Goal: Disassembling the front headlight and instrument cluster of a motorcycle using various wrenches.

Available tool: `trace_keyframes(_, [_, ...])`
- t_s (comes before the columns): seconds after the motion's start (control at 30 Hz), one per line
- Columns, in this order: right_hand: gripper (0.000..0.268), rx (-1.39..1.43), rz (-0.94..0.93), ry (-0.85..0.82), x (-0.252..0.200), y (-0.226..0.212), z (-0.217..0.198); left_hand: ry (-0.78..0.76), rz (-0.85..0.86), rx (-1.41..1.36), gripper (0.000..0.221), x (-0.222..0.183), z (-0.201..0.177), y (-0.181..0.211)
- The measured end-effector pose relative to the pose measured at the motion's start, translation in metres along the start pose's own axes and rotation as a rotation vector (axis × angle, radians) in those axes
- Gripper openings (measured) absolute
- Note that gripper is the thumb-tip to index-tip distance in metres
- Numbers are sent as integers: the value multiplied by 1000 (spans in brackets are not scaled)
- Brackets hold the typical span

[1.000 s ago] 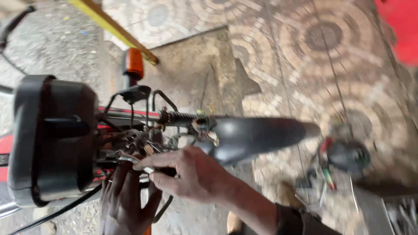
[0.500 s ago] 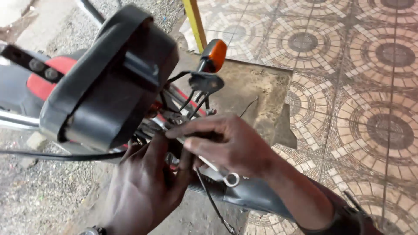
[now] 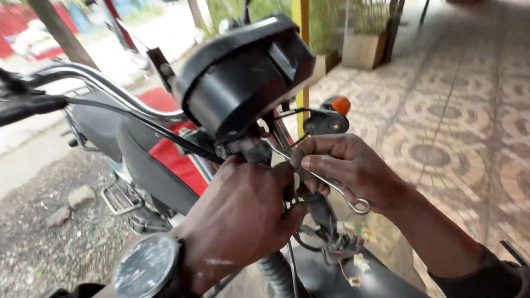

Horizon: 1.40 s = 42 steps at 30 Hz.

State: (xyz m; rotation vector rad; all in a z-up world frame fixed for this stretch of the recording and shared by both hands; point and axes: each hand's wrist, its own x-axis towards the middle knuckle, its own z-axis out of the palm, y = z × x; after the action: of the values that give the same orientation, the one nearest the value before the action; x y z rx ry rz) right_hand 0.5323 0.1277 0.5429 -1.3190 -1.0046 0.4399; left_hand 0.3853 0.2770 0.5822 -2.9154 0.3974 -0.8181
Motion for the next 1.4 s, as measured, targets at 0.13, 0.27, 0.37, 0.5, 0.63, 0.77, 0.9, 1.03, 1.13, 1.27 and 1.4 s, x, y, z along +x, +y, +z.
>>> trace_keyframes(0.13, [19,69,-28,-87,17,13,-8,-17,-43,-74,34,0,0,-4])
trace_keyframes(0.27, [19,206,4,-140,33,23,-3,-111,-150,-12,34,-6,2,-6])
trace_keyframes(0.37, [21,217,-66,-186,39,22,-6,-107,-171,13,42,-3,0,-1])
trace_keyframes(0.5, [21,185,-93,-210,38,10,-2,-110,-225,-36,47,-4,1,0])
trace_keyframes(0.63, [33,122,-87,-152,41,1,2,140,-92,69,25,-11,24,-10])
trace_keyframes(0.77, [32,143,-61,-198,40,-22,10,202,-46,124,24,-9,32,-18])
trace_keyframes(0.9, [29,184,-22,-194,48,-32,14,194,-69,106,23,-7,27,-14])
trace_keyframes(1.03, [30,205,11,-146,45,-41,23,265,-90,59,24,-14,30,-14])
trace_keyframes(1.13, [35,240,-31,-171,53,-27,18,265,-129,37,24,-15,34,-11])
trace_keyframes(1.27, [39,242,-119,-153,56,-23,20,281,-103,21,28,-11,34,-14])
trace_keyframes(1.4, [39,232,-138,-96,51,-24,25,278,-84,-22,30,-12,34,-14])
